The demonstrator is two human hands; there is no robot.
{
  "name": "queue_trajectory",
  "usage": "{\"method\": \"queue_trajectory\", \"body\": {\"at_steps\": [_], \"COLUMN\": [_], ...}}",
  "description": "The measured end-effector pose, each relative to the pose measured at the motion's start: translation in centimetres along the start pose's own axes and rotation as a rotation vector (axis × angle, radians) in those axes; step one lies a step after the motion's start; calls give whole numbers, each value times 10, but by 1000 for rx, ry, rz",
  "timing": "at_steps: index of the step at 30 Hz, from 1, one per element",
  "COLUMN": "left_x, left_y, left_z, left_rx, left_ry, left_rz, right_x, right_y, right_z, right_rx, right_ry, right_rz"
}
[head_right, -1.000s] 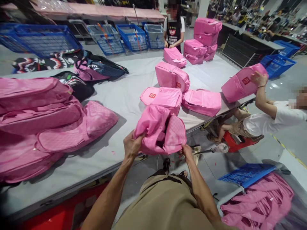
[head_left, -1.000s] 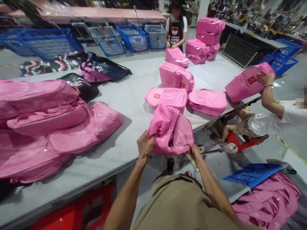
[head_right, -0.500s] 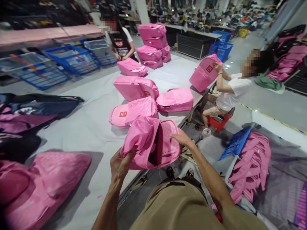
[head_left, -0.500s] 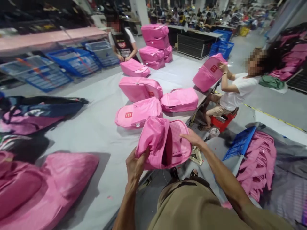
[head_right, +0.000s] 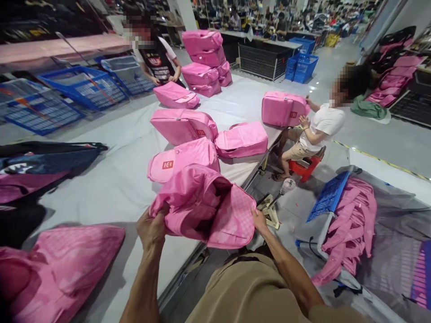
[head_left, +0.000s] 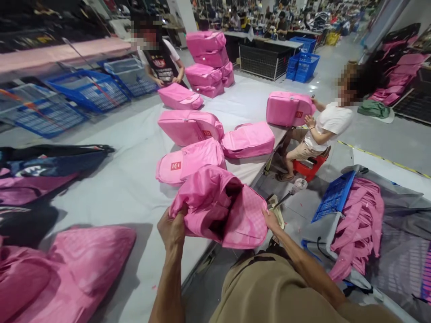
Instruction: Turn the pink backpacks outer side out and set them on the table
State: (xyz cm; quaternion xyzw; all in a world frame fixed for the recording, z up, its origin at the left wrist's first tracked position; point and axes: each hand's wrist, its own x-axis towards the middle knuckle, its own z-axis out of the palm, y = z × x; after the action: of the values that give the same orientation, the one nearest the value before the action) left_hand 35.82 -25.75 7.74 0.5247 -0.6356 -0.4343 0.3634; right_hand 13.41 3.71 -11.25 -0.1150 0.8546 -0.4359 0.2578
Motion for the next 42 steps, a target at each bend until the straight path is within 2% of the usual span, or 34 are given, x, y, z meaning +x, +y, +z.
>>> {"method": "queue_trajectory", "body": {"at_steps": [2, 4, 5, 7, 9, 11, 12, 14, 16, 18, 22, 26, 29, 31, 32, 33, 35, 36, 37, 40, 42], "left_x": [3, 7, 8, 11, 14, 19, 21, 24, 20, 7, -41, -80, -93, -98, -101, -104, -112, -117, -123, -134, -132], "left_y": [7, 18, 24, 41, 63, 86, 98, 116, 127, 128, 108, 91, 95, 102, 105, 104, 93, 81, 66, 16, -7], "left_z": [11, 22, 29, 42, 59, 78, 90, 115, 144, 172, 219, 259, 295, 318, 327, 333, 335, 333, 331, 332, 346], "left_rx": [-55, -112, -132, -148, -155, -178, -178, -149, -122, -125, -130, -157, -147, -121, -115, -113, -108, -90, -61, 11, 93], "left_ry": [-22, -84, -130, -256, -437, -670, -789, -985, -1136, -1272, -1522, -1725, -1852, -1859, -1811, -1720, -1452, -1284, -1192, -1033, -952], "left_rz": [-14, -33, -37, -21, 16, 20, 6, -23, -30, -18, -60, -194, -224, -120, -24, 95, 366, 510, 657, 977, 1071], "right_x": [14, 27, 31, 30, 21, 10, 5, -4, -13, -26, -72, -115, -118, -109, -101, -93, -74, -64, -53, -20, -1], "right_y": [-6, -24, -37, -71, -111, -150, -165, -181, -177, -156, -102, -72, -63, -58, -56, -55, -53, -52, -51, -46, -41], "right_z": [-8, -24, -35, -58, -80, -100, -109, -124, -136, -145, -156, -162, -170, -177, -182, -185, -192, -196, -199, -209, -216], "right_rx": [-34, -72, -104, -201, -309, -409, -454, -515, -538, -545, -581, -645, -653, -606, -582, -562, -547, -549, -554, -563, -565], "right_ry": [18, 86, 134, 230, 291, 283, 261, 236, 241, 280, 465, 679, 802, 853, 880, 908, 950, 966, 984, 1023, 1011], "right_rz": [17, -58, -154, -437, -728, -968, -1049, -1108, -1062, -965, -807, -855, -848, -804, -773, -735, -663, -631, -600, -533, -523]}}
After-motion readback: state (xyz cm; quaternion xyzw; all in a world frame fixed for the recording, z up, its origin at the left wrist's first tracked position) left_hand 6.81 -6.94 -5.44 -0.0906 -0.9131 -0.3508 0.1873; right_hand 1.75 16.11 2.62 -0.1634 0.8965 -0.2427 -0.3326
